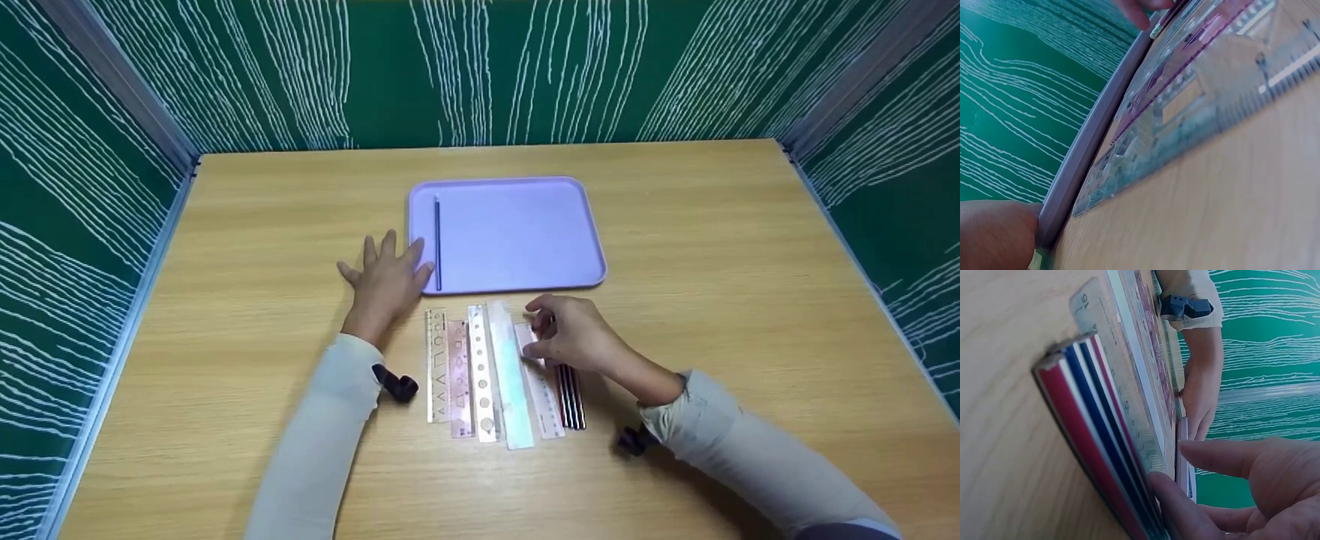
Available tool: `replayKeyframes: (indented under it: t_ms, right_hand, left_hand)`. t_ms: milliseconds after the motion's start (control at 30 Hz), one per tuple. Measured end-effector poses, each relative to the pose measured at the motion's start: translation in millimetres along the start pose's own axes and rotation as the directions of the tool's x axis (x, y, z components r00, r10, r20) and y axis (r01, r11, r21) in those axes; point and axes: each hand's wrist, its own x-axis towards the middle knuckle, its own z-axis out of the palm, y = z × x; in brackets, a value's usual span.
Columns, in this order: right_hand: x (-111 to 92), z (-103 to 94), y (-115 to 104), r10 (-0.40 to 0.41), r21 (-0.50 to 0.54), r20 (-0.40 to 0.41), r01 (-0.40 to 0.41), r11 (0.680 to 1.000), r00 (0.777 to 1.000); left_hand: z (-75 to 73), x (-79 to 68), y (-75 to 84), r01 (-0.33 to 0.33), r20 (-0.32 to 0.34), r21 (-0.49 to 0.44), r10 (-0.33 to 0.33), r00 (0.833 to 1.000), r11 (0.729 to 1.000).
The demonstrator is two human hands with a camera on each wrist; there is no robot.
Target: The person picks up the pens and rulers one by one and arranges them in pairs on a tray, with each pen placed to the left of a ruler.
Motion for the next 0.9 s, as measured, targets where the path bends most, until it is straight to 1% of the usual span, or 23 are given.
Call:
replayKeyframes:
  t_ms: [33, 100, 300, 500, 767, 900]
  right_hand:
    - [0.0, 0.3, -0.5, -0.017, -0.035, -0.005, 0.017, 0.999, 1.0]
    - [0.0, 1.2, -1.2, -0.035, -0.073, -0.003, 0.035, 0.997, 0.999]
    - [0.3, 3.7, -4.1, -0.038, -0.143, 0.001, 0.037, 0.989, 0.999]
    - [-0.7, 5.4, -3.5, -0.032, -0.147, 0.015, 0.034, 0.989, 0.999]
    - [1.0, 6.1, -2.2, -0.04, -0.149, 0.015, 0.041, 0.988, 0.999]
    - [1.6, 6.3, -3.1, -0.031, -0.158, 0.021, 0.034, 0.987, 0.999]
  left_hand:
    - [0.2, 0.0, -0.1, 0.002, 0.001, 0.001, -0.002, 1.0, 1.0]
    - [0.6, 0.0, -0.1, 0.003, 0.005, 0.0, -0.003, 1.0, 1.0]
    - [0.1, 0.3, 0.0, -0.003, 0.016, 0.0, 0.003, 1.0, 1.0]
    - [0.1, 0.0, 0.6, 0.006, 0.018, -0.002, -0.006, 1.0, 1.0]
    - [-0.3, 0.4, 1.0, 0.003, 0.011, 0.003, -0.003, 1.0, 1.0]
    - [0.1, 0.3, 0.1, 0.005, 0.012, 0.007, -0.005, 1.0, 1.0]
